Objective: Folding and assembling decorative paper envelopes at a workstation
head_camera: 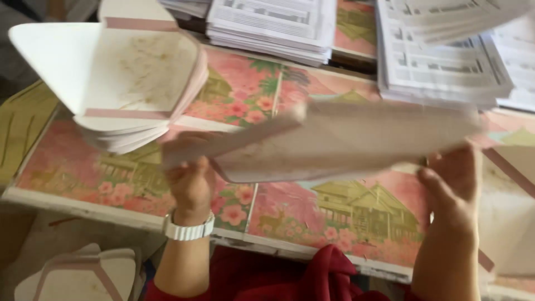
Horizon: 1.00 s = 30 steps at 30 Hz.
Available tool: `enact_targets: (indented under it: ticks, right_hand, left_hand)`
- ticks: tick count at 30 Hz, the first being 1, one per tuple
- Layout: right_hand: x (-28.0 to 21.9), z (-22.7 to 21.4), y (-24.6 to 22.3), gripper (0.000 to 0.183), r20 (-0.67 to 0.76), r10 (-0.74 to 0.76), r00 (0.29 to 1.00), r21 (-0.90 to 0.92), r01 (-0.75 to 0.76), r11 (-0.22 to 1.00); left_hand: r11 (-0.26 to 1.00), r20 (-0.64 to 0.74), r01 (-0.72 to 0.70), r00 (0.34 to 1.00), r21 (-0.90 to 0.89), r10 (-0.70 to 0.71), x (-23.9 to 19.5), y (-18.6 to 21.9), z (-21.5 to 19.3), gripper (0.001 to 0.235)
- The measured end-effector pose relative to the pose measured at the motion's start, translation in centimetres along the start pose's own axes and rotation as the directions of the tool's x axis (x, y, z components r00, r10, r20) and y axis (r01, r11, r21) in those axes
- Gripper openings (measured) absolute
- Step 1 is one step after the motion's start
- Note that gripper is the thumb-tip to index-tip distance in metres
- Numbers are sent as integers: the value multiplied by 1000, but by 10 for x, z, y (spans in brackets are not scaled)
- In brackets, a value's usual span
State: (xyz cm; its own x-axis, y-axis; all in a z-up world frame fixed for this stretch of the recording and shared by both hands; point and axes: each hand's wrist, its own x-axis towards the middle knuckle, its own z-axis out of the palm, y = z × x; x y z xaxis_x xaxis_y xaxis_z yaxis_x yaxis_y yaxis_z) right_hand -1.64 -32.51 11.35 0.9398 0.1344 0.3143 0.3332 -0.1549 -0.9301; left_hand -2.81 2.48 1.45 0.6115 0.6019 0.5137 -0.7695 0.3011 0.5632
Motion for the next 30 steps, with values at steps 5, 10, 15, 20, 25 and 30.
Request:
enact_targets:
  ticks: [5, 10, 15, 20, 25, 30]
  right_hand:
    - [-9, 12, 70, 51, -78, -89, 993, 282, 107, 953]
    - [-6, 18, 44, 57, -421, 24, 907, 192, 63, 979]
    - [-21, -3, 79, 45, -246, -67, 967, 254, 131, 958]
    - [-17, 27, -20, 76, -231, 362, 903, 107, -346, 932]
    - [-27, 34, 39, 54, -320, 395, 861, 211, -341, 916]
    - [-72, 92, 116, 42, -464, 668, 582, 515, -437, 738]
  left_hand:
    - [889, 368, 106, 884, 445, -289, 1, 26, 29, 34]
    - [918, 338, 161, 896, 361, -290, 6, 46, 51, 17]
    - [928, 389, 208, 862, 310, -324, -1, 17, 32, 26]
    - [760, 86, 349, 881, 548, -466, -16, -32, 9, 6]
    - [432, 89, 188, 834, 882, -545, 30, -9, 46, 34]
    - [475, 502, -354, 834, 805, -229, -37, -38, 66, 36]
